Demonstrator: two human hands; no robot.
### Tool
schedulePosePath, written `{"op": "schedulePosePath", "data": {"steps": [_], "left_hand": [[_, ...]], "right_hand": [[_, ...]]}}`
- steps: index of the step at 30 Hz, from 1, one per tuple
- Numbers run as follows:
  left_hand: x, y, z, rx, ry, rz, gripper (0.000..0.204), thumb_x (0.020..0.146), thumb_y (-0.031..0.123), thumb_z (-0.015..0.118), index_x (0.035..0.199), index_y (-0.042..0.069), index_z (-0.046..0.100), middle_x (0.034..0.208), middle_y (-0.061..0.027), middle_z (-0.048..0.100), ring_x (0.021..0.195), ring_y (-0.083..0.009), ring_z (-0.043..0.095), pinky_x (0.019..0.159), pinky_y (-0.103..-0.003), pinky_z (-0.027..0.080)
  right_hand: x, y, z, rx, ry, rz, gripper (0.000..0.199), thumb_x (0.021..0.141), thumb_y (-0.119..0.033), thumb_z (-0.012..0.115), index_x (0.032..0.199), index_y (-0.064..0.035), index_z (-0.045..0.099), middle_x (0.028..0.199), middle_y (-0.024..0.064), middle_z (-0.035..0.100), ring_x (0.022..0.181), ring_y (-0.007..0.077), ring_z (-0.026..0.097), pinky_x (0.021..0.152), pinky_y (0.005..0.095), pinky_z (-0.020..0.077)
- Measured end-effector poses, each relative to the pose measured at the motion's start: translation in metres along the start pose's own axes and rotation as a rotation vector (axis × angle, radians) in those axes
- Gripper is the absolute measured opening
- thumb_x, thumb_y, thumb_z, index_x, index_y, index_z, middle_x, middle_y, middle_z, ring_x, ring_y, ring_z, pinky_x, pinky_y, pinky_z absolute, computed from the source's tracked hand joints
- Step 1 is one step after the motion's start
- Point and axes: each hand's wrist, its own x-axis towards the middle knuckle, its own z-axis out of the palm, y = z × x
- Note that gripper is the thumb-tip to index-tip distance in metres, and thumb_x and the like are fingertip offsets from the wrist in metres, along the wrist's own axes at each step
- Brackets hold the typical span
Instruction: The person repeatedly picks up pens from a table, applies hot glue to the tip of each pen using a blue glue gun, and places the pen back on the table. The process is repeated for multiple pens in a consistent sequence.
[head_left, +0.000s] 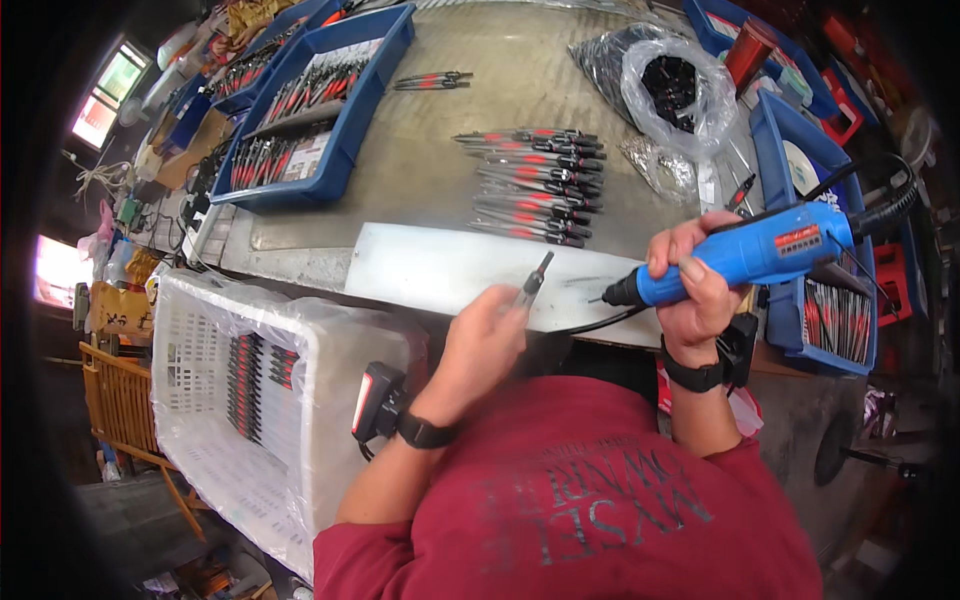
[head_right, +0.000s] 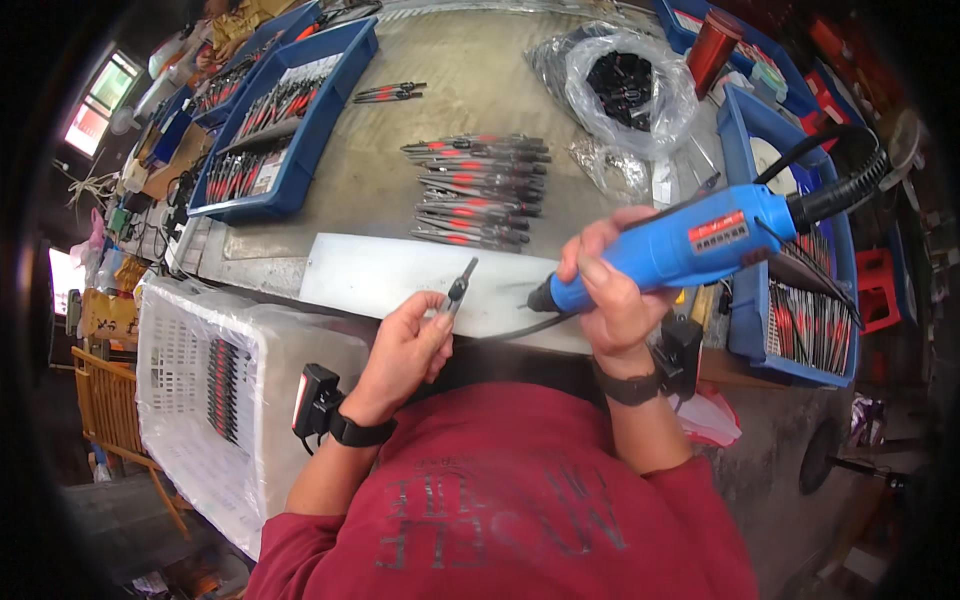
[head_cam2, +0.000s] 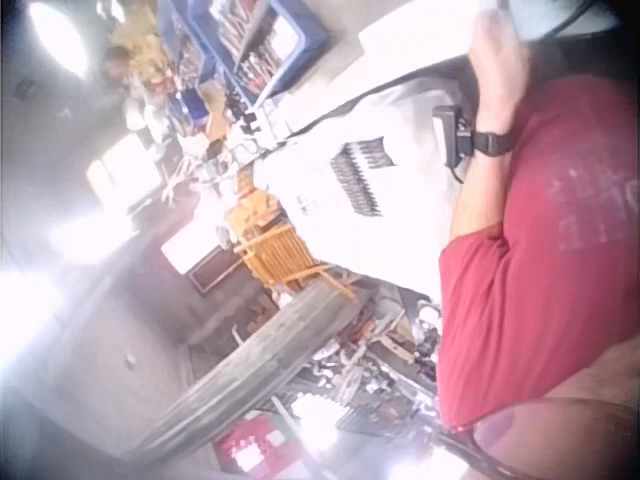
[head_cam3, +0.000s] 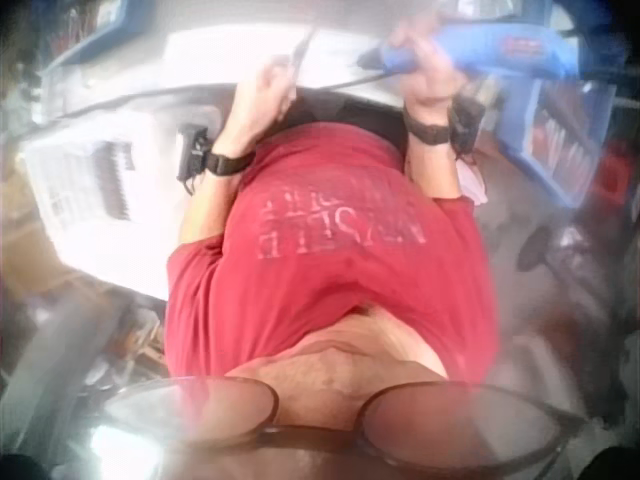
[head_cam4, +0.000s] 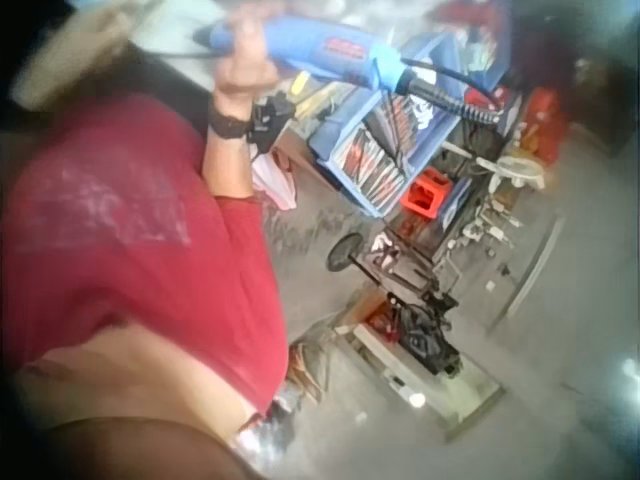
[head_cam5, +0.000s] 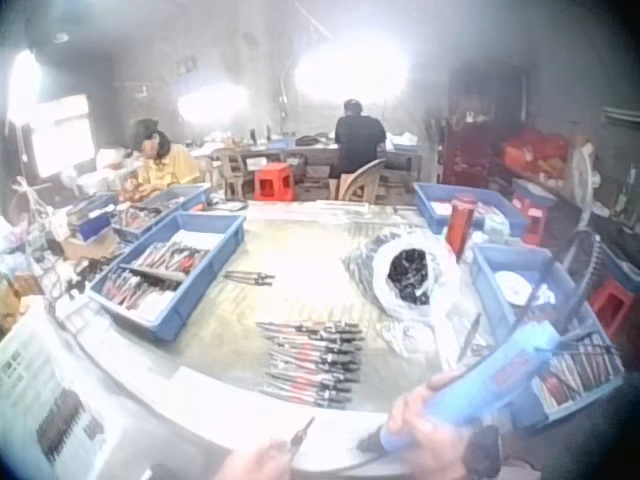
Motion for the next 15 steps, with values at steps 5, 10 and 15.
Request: {"op": "schedulePosePath", "data": {"steps": [5,10,15], "left_hand": [[-0.016,-0.029,0.007,-0.039,-0.013,-0.111,0.016,0.092,0.017,0.047,0.087,0.003,0.054,0.061,-0.0002,0.051,0.045,-0.0053,0.043,0.039,-0.019,0.034],[-0.015,-0.032,0.015,-0.238,-0.005,-0.228,0.02,0.092,0.017,0.047,0.083,0.0,0.055,0.061,-0.003,0.054,0.045,-0.0075,0.048,0.04,-0.021,0.041],[-0.011,-0.026,0.016,-0.269,0.013,-0.229,0.021,0.091,0.017,0.048,0.082,0.0,0.055,0.059,-0.0039,0.054,0.043,-0.0089,0.049,0.039,-0.023,0.043]], "right_hand": [[-0.002,0.003,0.007,-0.006,0.008,0.009,0.049,0.069,0.002,0.062,0.114,-0.0044,0.041,0.076,0.0103,0.052,0.062,0.022,0.054,0.058,0.0335,0.0455],[-0.006,0.007,0.016,-0.06,-0.044,0.014,0.048,0.069,0.0,0.063,0.112,-0.0036,0.042,0.076,0.0104,0.051,0.062,0.0213,0.054,0.058,0.0336,0.0457],[-0.008,0.013,0.027,-0.074,-0.108,0.021,0.048,0.068,0.0,0.063,0.111,-0.0037,0.042,0.077,0.009,0.05,0.063,0.0203,0.054,0.058,0.0333,0.0456]]}}
